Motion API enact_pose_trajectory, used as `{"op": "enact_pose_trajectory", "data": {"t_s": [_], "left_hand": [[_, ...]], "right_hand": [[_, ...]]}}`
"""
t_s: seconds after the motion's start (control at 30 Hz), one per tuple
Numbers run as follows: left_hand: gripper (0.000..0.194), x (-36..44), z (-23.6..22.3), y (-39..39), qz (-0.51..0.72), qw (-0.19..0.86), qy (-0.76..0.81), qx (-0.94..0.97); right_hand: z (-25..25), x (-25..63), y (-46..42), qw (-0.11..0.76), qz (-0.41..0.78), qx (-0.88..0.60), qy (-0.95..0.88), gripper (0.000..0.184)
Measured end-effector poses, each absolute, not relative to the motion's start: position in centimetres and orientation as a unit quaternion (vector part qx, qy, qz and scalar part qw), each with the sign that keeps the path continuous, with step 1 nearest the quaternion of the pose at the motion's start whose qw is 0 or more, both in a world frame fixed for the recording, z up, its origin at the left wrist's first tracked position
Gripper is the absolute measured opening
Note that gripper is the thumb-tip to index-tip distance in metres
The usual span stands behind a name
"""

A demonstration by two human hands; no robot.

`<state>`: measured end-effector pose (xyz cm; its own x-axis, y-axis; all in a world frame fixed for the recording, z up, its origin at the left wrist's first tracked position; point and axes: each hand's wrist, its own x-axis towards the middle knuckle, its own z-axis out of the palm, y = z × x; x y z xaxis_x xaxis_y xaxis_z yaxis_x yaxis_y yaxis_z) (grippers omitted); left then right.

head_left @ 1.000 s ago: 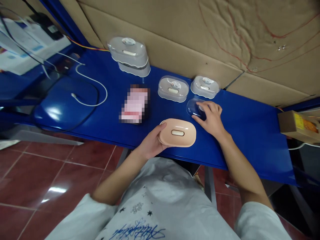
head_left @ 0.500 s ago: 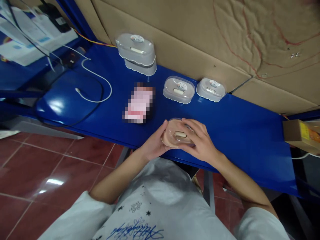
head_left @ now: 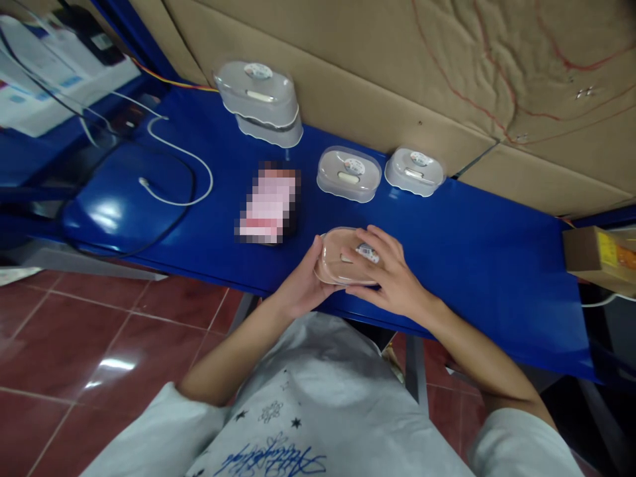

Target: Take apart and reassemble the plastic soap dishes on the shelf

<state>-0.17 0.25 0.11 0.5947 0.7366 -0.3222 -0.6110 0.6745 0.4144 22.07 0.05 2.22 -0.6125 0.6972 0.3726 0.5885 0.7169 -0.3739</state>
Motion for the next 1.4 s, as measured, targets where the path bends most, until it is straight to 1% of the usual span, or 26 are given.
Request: {"op": "enact_pose_trajectory", "data": {"t_s": [0.13, 0.23, 0.33, 0.47, 0.63, 0.77, 0.9, 0.97, 1.0, 1.03, 1.1, 1.17, 1.23, 1.3, 1.37, 1.4], "left_hand": [[0.061, -0.2, 0.0, 0.2, 0.387, 0.884, 0.225, 0.137], [0.059, -0.2, -0.1, 0.1, 0.389, 0.882, 0.222, 0.147], [0.063, -0.2, -0.2, -0.1, 0.390, 0.876, 0.230, 0.164], [0.064, -0.1, -0.3, -0.2, 0.394, 0.871, 0.233, 0.177], [0.064, -0.2, -0.3, -0.2, 0.389, 0.874, 0.237, 0.167], [0.069, -0.6, -0.4, -0.2, 0.379, 0.876, 0.246, 0.169], [0.076, -0.2, -0.7, -0.2, 0.360, 0.865, 0.279, 0.212], [0.073, 0.3, -1.0, -0.4, 0.411, 0.808, 0.331, 0.263], [0.068, 0.6, -1.2, -0.6, 0.458, 0.761, 0.358, 0.288], [0.064, 0.8, -1.4, -0.8, 0.512, 0.701, 0.380, 0.320], [0.065, 0.9, -1.7, -1.3, 0.597, 0.559, 0.403, 0.411], [0.065, 0.8, -1.9, -1.8, 0.614, 0.407, 0.409, 0.539], [0.062, 0.5, -2.1, -2.3, 0.591, 0.280, 0.407, 0.638], [0.060, 0.3, -2.2, -2.7, 0.584, 0.196, 0.403, 0.677], [0.057, 0.3, -2.3, -2.9, 0.593, 0.149, 0.396, 0.685], [0.056, 0.3, -2.4, -3.1, 0.597, 0.143, 0.394, 0.684]], "right_hand": [[2.2, 21.8, 0.0, 0.277, 0.166, -0.369, -0.872, 0.079], [2.2, 21.9, 0.2, 0.305, 0.167, -0.365, -0.864, 0.079], [2.1, 22.3, 0.7, 0.314, 0.171, -0.346, -0.867, 0.080], [1.9, 22.6, 1.0, 0.313, 0.184, -0.342, -0.867, 0.082], [1.7, 22.1, 0.6, 0.289, 0.125, -0.345, -0.884, 0.088], [1.7, 22.2, 0.7, 0.266, 0.119, -0.333, -0.896, 0.094], [2.1, 23.2, 1.2, 0.248, 0.127, -0.322, -0.905, 0.094], [2.1, 23.8, 1.5, 0.252, 0.140, -0.323, -0.902, 0.096], [2.0, 24.0, 1.7, 0.253, 0.146, -0.325, -0.900, 0.097], [1.9, 24.1, 1.8, 0.253, 0.149, -0.328, -0.898, 0.098], [1.5, 24.1, 1.8, 0.245, 0.142, -0.330, -0.900, 0.096], [1.2, 23.7, 1.6, 0.238, 0.117, -0.333, -0.905, 0.090], [1.0, 23.2, 1.1, 0.228, 0.080, -0.348, -0.906, 0.084], [1.0, 23.0, 0.5, 0.229, 0.037, -0.344, -0.910, 0.074], [1.3, 22.9, -0.2, 0.237, 0.001, -0.297, -0.925, 0.054], [1.4, 22.9, -0.6, 0.242, -0.011, -0.259, -0.935, 0.042]]}}
